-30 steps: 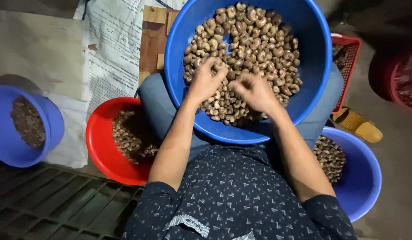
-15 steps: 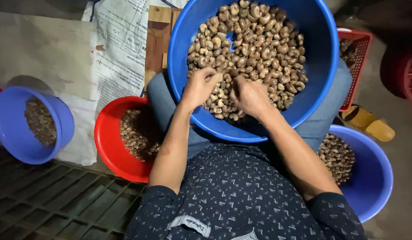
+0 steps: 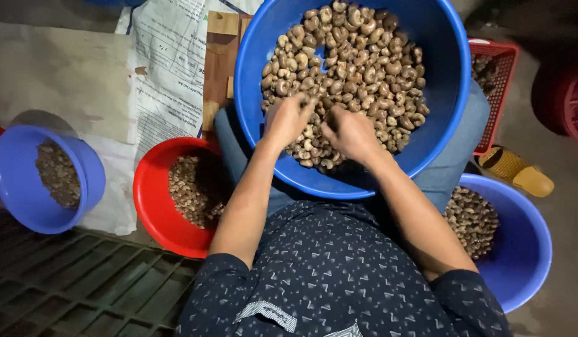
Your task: The person sorts cashew nuts by hand from a large blue basin resting on their lap, transferring selected nuts into a smaller blue basin on the floor. The person repeatedly scoops and moves nuts between the basins.
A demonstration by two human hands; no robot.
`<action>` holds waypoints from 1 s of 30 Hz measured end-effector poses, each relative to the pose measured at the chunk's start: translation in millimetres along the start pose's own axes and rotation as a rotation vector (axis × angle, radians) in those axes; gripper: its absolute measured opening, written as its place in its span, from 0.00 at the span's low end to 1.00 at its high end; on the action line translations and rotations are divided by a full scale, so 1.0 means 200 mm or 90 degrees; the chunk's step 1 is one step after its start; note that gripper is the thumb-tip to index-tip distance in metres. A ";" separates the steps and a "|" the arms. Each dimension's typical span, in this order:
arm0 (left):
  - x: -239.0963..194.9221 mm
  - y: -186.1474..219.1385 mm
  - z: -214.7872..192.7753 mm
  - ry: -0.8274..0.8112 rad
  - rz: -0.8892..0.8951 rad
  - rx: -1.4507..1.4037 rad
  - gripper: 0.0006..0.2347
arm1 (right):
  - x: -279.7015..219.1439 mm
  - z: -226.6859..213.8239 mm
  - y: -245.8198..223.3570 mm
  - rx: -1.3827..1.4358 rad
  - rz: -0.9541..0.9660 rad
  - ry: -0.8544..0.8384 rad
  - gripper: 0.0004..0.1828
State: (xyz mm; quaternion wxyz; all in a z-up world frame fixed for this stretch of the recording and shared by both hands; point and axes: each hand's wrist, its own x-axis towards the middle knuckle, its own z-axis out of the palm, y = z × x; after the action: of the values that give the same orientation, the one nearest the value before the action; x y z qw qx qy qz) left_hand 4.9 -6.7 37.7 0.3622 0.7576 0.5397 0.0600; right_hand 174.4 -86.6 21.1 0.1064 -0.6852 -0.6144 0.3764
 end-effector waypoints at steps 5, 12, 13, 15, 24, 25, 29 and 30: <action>-0.04 0.10 -0.14 0.091 0.000 -0.130 0.16 | -0.05 -0.21 -0.07 0.387 0.040 0.083 0.10; 0.00 -0.08 -0.12 -0.005 -0.042 0.111 0.13 | 0.07 -0.19 0.10 0.937 0.144 0.069 0.08; 0.02 -0.13 -0.07 -0.003 -0.043 0.110 0.13 | 0.07 -0.20 0.08 0.936 0.143 0.066 0.08; 0.07 -0.22 0.03 -0.061 -0.080 0.184 0.13 | 0.06 -0.22 0.06 0.944 0.155 0.066 0.10; 0.05 -0.14 0.04 -0.125 -0.037 0.141 0.14 | 0.09 -0.04 -0.08 -0.009 -0.057 0.021 0.09; 0.06 -0.16 0.05 -0.123 -0.040 0.140 0.14 | 0.12 -0.02 -0.08 -0.010 -0.060 0.019 0.09; 0.10 -0.22 0.08 -0.101 -0.034 0.129 0.12 | 0.21 0.11 -0.01 -0.212 -0.018 -0.056 0.14; 0.11 -0.22 0.08 -0.099 -0.024 0.138 0.12 | 0.23 0.14 0.03 -0.203 -0.014 -0.035 0.15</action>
State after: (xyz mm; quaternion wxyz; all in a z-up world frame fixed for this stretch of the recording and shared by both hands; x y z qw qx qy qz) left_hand -13.2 11.6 -7.7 0.3202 0.7844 0.5273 -0.0646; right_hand 158.3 -54.9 -19.5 -0.0167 -0.6758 -0.6768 0.2914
